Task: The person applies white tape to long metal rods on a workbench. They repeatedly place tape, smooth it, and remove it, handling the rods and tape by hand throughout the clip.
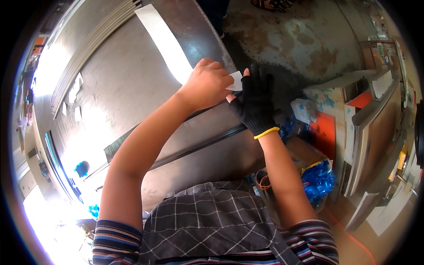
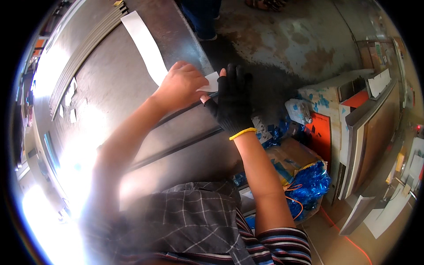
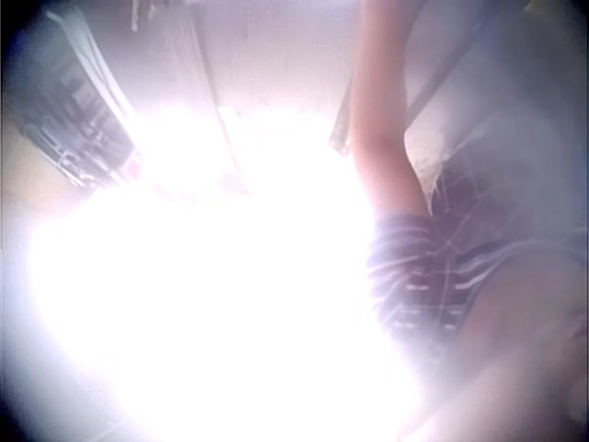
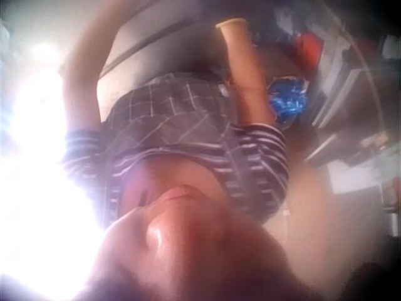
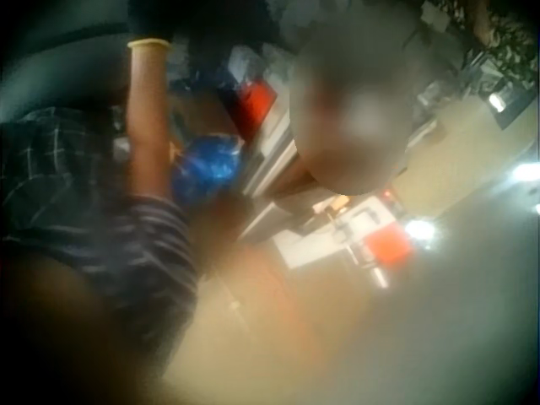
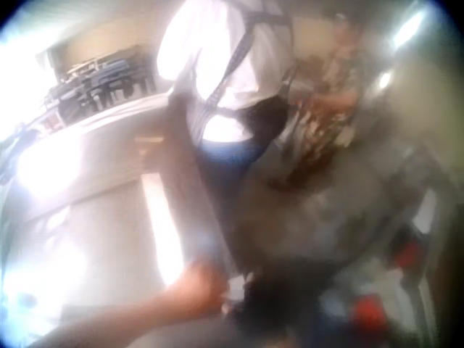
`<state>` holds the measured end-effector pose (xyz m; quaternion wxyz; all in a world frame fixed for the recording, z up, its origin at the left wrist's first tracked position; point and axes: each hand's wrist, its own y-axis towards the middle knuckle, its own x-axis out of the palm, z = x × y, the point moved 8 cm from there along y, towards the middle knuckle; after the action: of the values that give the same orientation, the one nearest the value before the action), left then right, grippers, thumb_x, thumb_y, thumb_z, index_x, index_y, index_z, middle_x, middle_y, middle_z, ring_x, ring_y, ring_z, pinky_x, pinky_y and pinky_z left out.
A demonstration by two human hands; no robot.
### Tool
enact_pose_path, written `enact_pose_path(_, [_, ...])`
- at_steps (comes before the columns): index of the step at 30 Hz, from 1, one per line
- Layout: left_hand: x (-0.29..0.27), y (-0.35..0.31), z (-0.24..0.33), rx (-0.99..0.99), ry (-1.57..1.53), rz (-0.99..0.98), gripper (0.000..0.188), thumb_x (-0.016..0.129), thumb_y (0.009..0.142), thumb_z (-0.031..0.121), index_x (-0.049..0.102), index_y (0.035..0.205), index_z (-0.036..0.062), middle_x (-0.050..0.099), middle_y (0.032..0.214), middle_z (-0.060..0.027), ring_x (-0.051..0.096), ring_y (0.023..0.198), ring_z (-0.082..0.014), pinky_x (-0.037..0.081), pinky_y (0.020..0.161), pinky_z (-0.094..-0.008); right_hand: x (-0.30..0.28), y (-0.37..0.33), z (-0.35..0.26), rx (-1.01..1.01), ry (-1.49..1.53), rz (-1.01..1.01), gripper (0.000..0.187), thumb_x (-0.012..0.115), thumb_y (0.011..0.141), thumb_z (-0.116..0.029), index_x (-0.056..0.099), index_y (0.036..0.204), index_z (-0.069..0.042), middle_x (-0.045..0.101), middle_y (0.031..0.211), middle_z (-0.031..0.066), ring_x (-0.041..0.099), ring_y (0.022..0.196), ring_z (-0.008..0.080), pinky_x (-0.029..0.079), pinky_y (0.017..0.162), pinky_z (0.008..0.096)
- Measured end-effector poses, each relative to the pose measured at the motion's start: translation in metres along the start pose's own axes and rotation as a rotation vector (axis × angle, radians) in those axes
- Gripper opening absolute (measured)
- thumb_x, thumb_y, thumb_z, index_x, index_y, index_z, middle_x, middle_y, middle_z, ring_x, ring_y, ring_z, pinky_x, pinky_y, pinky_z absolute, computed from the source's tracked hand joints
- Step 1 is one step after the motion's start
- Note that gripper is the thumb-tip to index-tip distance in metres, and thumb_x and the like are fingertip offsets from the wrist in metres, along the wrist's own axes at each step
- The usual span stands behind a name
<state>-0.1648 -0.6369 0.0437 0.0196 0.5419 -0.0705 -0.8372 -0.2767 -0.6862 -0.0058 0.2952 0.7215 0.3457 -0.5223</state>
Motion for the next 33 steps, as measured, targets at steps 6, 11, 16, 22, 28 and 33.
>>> enact_pose_path(6, [0.02,0.002,-0.015,-0.127,-0.075,-0.048,0.006,0.071,0.088,0.011,0.074,0.085,0.0071,0.071,0.086,-0.008,0.065,0.086,-0.0256,0.049,0.083,-0.0401,0.0,-0.004,0.01,0.023,-0.002,0.023,0.085,0.066,0.086,-0.059,0.037,0.146,-0.007,0.035,0.155,0.0231,0.031,0.144,0.0405,0.02,0.122,0.053])
enact_pose_path(11, [0.024,0.002,-0.016,-0.182,-0.06,-0.082,0.008,0.069,0.089,0.012,0.074,0.086,0.0066,0.071,0.086,-0.0081,0.064,0.088,-0.0251,0.049,0.082,-0.0395,-0.011,-0.003,0.011,-0.005,-0.044,-0.001,0.074,0.074,0.082,-0.051,0.049,0.134,-0.005,0.043,0.147,0.0238,0.037,0.139,0.0411,0.027,0.118,0.0522])
enact_pose_path(16, [0.022,0.004,-0.008,-0.157,-0.024,-0.107,0.007,0.07,0.089,0.014,0.073,0.085,0.0083,0.07,0.084,-0.0068,0.064,0.091,-0.0245,0.049,0.085,-0.0395,-0.009,-0.012,0.042,0.072,0.385,0.157,0.033,0.078,0.076,-0.021,0.064,0.101,-0.005,0.063,0.117,0.0165,0.056,0.115,0.0366,0.044,0.102,0.0465])
enact_pose_path(22, [0.005,0.012,-0.039,-0.131,0.235,0.084,0.008,0.068,0.09,0.017,0.073,0.094,0.0128,0.069,0.085,-0.0055,0.066,0.093,-0.0259,0.051,0.086,-0.04,-0.015,-0.01,0.044,0.199,0.394,0.107,0.014,0.077,0.075,-0.014,0.067,0.078,-0.005,0.068,0.093,0.0145,0.065,0.093,0.0337,0.052,0.088,0.0423])
enact_pose_path(28, [-0.2,-0.033,-0.259,-0.506,0.141,0.604,0.033,0.07,0.094,0.043,0.075,0.115,0.018,0.074,0.092,-0.0048,0.068,0.083,-0.0101,0.053,0.073,-0.0283,-0.023,-0.015,0.044,0.14,0.329,0.17,0.018,0.074,0.08,-0.017,0.069,0.091,-0.004,0.069,0.104,0.0156,0.064,0.102,0.0325,0.05,0.093,0.0416])
enact_pose_path(33, [-0.296,-0.129,-0.206,-0.235,0.349,0.381,0.024,0.064,0.1,0.022,0.07,0.118,0.0068,0.071,0.114,-0.0045,0.066,0.107,-0.0171,0.051,0.093,-0.0302,-0.03,-0.038,0.049,0.242,0.353,0.193,0.025,0.071,0.085,-0.02,0.068,0.104,-0.004,0.067,0.114,0.0152,0.061,0.112,0.0342,0.046,0.1,0.0432])
